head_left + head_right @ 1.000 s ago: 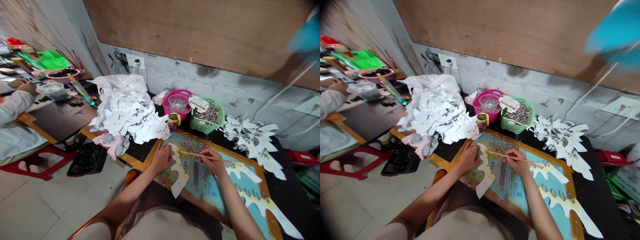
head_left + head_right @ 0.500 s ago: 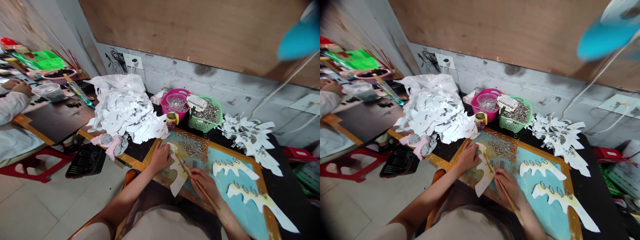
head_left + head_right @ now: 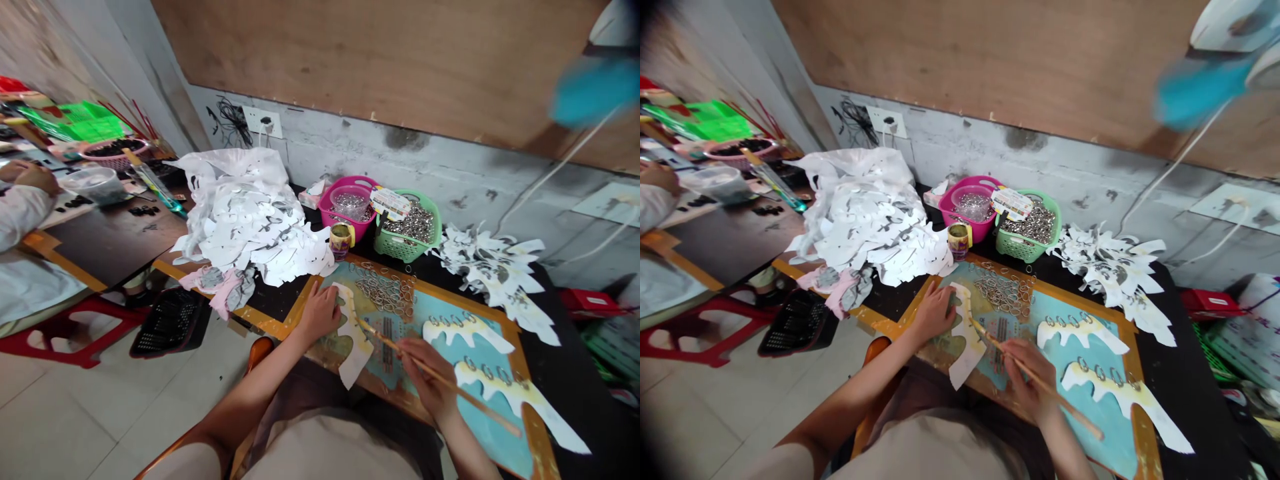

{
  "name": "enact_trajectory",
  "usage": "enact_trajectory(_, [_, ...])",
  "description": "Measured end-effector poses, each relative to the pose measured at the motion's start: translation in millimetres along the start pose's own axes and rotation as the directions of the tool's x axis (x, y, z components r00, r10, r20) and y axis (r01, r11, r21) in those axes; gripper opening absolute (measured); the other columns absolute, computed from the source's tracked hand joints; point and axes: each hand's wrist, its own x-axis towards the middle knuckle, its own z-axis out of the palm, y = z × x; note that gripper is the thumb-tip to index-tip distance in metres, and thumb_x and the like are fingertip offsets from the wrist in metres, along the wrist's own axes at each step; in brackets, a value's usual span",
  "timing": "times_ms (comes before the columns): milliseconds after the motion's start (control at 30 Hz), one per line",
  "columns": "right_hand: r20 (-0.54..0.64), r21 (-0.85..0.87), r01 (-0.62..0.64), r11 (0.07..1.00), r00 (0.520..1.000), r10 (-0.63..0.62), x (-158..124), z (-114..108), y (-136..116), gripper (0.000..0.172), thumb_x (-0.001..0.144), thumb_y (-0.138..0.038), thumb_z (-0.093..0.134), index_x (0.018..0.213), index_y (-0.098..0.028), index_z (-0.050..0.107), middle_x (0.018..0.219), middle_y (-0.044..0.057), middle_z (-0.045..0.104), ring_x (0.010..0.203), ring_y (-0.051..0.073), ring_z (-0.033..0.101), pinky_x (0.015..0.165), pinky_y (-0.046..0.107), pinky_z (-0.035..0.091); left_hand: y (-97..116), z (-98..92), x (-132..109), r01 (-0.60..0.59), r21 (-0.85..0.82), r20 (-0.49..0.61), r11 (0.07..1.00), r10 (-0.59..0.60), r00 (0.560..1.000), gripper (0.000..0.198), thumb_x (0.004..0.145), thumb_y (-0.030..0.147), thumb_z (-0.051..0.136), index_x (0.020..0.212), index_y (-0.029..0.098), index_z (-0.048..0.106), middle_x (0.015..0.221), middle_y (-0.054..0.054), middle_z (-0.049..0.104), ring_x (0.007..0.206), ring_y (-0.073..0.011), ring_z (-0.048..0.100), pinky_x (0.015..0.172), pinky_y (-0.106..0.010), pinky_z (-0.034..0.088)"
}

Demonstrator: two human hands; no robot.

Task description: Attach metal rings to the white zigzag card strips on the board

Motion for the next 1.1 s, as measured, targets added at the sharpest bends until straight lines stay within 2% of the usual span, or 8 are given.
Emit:
enact_trajectory(67, [-0.084,0.050,-0.064,0.997,0.994,0.068,11.8,-1.4,4.9,0.026,0.089,-0.016,0.057,0.111,-0.027,0.067,0.108,0.007,0.067,0.092,0.021,0.066,0.079,0.034,0.057,0.1,0.0,0.0,0.005,-0.002,0.006,1.000,-0.005,1.000,0.038,0.075,0.015,0.052,0.113,0.019,0.046,0.102,-0.008,0.067,0.109,-0.0260,0.060,0.116,-0.050,0.021])
enact_trajectory(167, [0.012,0.128,-0.104,0.986,0.995,0.103,28.8,-2.7,15.3,0.018,0.088,-0.020,0.061,0.100,-0.026,0.073,0.100,0.007,0.069,0.093,0.023,0.065,0.080,0.037,0.056,0.5,-0.5,0.1,0.010,-0.005,0.008,1.000,-0.010,1.000,0.038,0.075,0.015,0.051,0.113,0.019,0.046,0.102,-0.008,0.067,0.109,-0.0264,0.060,0.116,-0.051,0.021])
enact_trajectory(233, [0.034,0.243,-0.148,0.959,0.989,0.144,35.7,-4.3,23.0,0.013,0.086,-0.022,0.062,0.090,-0.024,0.074,0.090,0.006,0.069,0.086,0.022,0.065,0.068,0.033,0.056,0.7,-1.1,0.2,0.009,-0.011,0.009,1.000,-0.009,1.000,0.038,0.076,0.016,0.051,0.114,0.019,0.046,0.102,-0.008,0.067,0.107,-0.0265,0.060,0.116,-0.051,0.021])
enact_trajectory(333, [-0.085,0.394,-0.197,0.898,0.965,0.249,39.9,-6.5,32.9,0.013,0.086,-0.024,0.061,0.085,-0.023,0.074,0.087,0.006,0.067,0.079,0.021,0.064,0.057,0.028,0.054,0.9,-1.6,0.5,0.009,-0.016,0.015,1.000,-0.008,1.000,0.037,0.076,0.016,0.052,0.113,0.019,0.046,0.102,-0.008,0.067,0.107,-0.0265,0.060,0.116,-0.051,0.021])
enact_trajectory(500, [-0.008,0.390,-0.260,0.884,0.958,0.285,43.6,-8.4,40.0,0.012,0.085,-0.023,0.063,0.084,-0.022,0.074,0.088,0.005,0.067,0.072,0.018,0.064,0.058,0.028,0.055,1.0,-1.6,0.5,0.020,-0.028,0.013,0.999,-0.020,1.000,0.038,0.075,0.014,0.052,0.113,0.019,0.046,0.103,-0.008,0.067,0.108,-0.0260,0.060,0.117,-0.051,0.020])
enact_trajectory(600, [-0.085,0.412,-0.218,0.884,0.957,0.276,45.8,-9.2,39.2,0.013,0.085,-0.022,0.061,0.082,-0.022,0.074,0.086,0.004,0.066,0.071,0.017,0.063,0.056,0.026,0.053,0.8,-1.7,0.1,0.015,-0.027,0.014,1.000,-0.014,1.000,0.038,0.076,0.015,0.052,0.113,0.019,0.046,0.103,-0.008,0.067,0.108,-0.0260,0.060,0.117,-0.051,0.020])
enact_trajectory(967, [-0.014,0.354,-0.288,0.890,0.950,0.312,52.4,-4.7,34.6,0.013,0.085,-0.027,0.063,0.084,-0.020,0.073,0.088,0.005,0.067,0.070,0.017,0.064,0.060,0.029,0.056,-0.3,-5.3,-0.1,0.016,-0.059,0.052,0.998,-0.013,0.999,0.035,0.081,0.020,0.051,0.116,0.019,0.045,0.107,-0.010,0.066,0.112,-0.0269,0.059,0.117,-0.052,0.019])
enact_trajectory(1100, [0.011,0.335,-0.291,0.896,0.952,0.305,52.7,-5.4,36.1,0.011,0.084,-0.026,0.062,0.084,-0.020,0.072,0.086,0.004,0.067,0.065,0.016,0.063,0.058,0.029,0.055,-7.2,-16.0,-6.2,-0.031,-0.157,0.171,0.987,0.058,0.983,0.063,0.079,0.040,0.062,0.132,0.020,0.035,0.130,-0.014,0.056,0.126,-0.0301,0.050,0.117,-0.058,0.013])
